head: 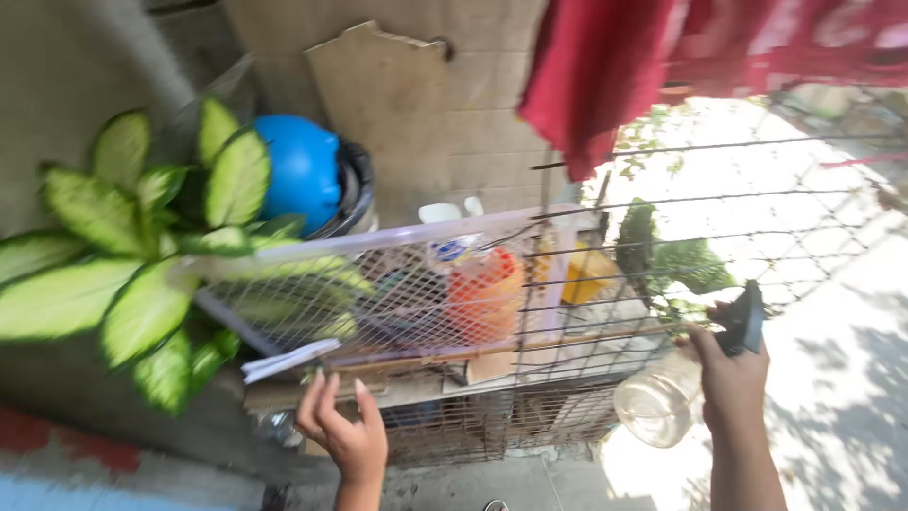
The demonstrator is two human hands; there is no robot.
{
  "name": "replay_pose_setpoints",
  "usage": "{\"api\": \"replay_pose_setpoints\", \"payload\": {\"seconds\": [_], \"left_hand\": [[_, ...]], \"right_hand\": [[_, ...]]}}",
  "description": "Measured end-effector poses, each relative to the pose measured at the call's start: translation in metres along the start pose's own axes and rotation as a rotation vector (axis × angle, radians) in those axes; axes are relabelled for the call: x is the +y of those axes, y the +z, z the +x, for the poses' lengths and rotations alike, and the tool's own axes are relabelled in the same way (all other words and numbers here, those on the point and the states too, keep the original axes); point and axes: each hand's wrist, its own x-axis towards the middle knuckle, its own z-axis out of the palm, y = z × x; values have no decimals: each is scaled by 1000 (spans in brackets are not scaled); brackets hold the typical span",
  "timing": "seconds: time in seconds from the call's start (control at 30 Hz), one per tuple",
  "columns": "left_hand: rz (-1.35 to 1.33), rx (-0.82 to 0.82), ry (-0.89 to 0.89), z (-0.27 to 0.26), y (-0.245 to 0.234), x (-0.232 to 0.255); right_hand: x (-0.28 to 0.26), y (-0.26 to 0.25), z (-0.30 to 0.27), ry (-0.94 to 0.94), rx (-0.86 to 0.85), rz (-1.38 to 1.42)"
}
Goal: Watering various potted plants using a manual spray bottle
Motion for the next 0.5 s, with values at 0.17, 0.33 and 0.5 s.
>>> {"api": "replay_pose_setpoints", "payload": {"seconds": [0.17,0.33,0.5], "left_hand": [[-403,-57,194,-67,40,56],[-822,-329,298,-57,59,169],[-1075,-1318,-124,-34,57,245]], "right_hand": [[43,-22,-48,-2,155,99],[20,-20,-65,112,39,6],[14,-18,-76,149,132,51]]}}
